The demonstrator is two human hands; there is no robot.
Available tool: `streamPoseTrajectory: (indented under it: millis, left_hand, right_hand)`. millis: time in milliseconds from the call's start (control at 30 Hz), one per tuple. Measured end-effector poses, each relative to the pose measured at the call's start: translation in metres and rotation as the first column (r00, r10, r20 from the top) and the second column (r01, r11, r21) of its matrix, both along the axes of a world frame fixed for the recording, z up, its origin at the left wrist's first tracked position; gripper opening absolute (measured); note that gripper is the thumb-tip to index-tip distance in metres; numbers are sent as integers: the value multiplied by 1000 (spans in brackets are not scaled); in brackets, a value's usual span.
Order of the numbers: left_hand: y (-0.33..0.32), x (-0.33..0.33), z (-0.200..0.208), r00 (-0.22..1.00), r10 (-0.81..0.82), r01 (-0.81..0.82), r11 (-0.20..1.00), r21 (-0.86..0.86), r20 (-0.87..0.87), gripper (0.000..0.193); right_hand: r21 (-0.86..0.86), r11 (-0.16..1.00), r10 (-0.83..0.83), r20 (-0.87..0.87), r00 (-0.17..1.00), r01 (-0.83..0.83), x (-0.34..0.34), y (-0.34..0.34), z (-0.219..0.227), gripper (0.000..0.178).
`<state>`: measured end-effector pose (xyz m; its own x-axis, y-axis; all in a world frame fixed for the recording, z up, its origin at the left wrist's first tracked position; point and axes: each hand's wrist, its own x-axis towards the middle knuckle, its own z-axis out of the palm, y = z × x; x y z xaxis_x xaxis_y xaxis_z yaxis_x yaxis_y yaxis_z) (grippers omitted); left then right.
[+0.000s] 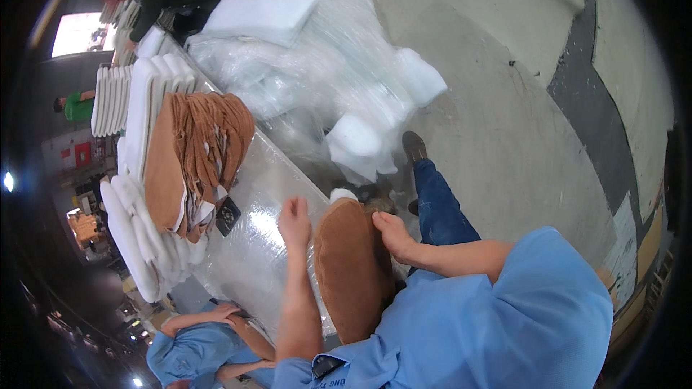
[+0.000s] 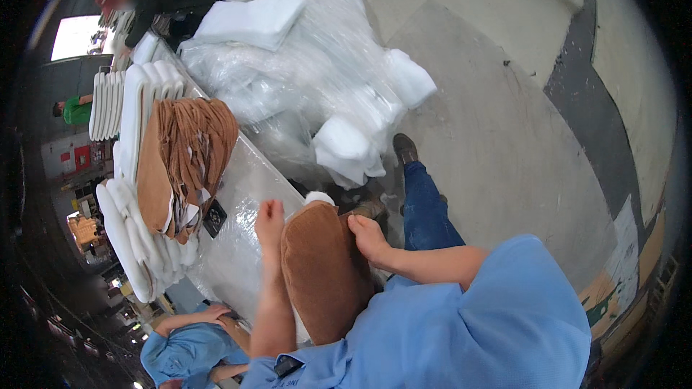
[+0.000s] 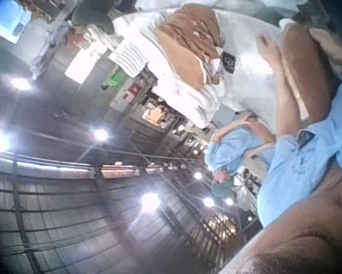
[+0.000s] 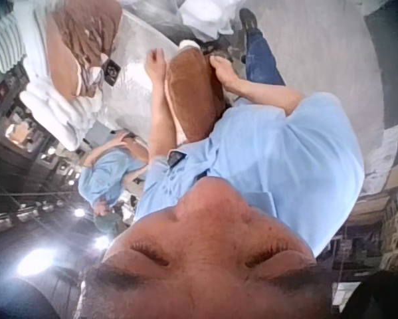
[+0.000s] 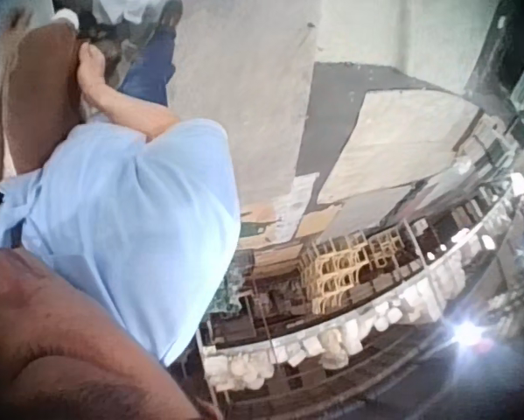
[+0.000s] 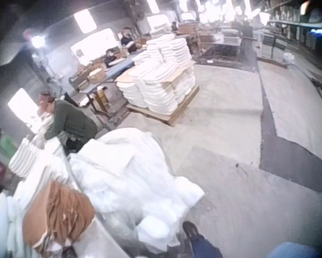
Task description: The person inserts white foam pads into brown fabric covers, folds the edges, and secures them with white ties. The person stacks the finished cushions on a nearby pile. Coworkers perform similar tasks at adjacent tables.
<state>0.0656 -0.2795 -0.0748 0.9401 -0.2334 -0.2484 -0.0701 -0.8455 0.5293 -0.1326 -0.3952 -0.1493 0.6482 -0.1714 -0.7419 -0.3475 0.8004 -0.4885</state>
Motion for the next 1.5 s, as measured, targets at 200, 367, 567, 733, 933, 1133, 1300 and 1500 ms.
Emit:
streamPoseTrajectory:
  millis: [200, 367, 567, 733, 933, 1133, 1300, 1500]
  left_hand:
    - [-131, 38, 33, 451, -729, 848, 530, -7, -516, 25]
    - [-172, 29, -1, 79, -476, 996, -6, 93, -876, 32]
    - [-185, 20, -15, -56, -371, 973, -227, 32, -927, 28]
    - [-181, 23, -17, -75, -385, 990, -140, -22, -920, 27]
    - [-142, 38, -23, 189, -453, 901, 433, -30, -871, 28]
    - [-131, 38, -26, 217, -556, 903, 427, -52, -803, 34]
    - [-165, 52, -17, -5, -319, 983, 174, -63, -948, 36]
    - [-171, 61, -22, -128, -213, 976, 147, -161, -969, 38]
  right_hand:
    - [-26, 997, 75, 66, 995, -73, -9, 6, 7, 37]
    - [88, 995, -47, 79, 996, 40, -9, -4, 24, 33]
    - [62, 997, -45, 51, 998, 42, -10, -10, 28, 35]
    - [101, 994, -47, -16, 999, 48, -7, -8, 14, 37]
    - [79, 997, 0, -169, 986, 13, 12, 2, 9, 41]
    - [202, 977, -10, -283, 959, 70, 28, 4, 14, 40]
    - [205, 977, -8, -258, 966, 62, 30, -4, 17, 39]
    - [270, 960, -4, -247, 969, 73, 35, -10, 22, 42]
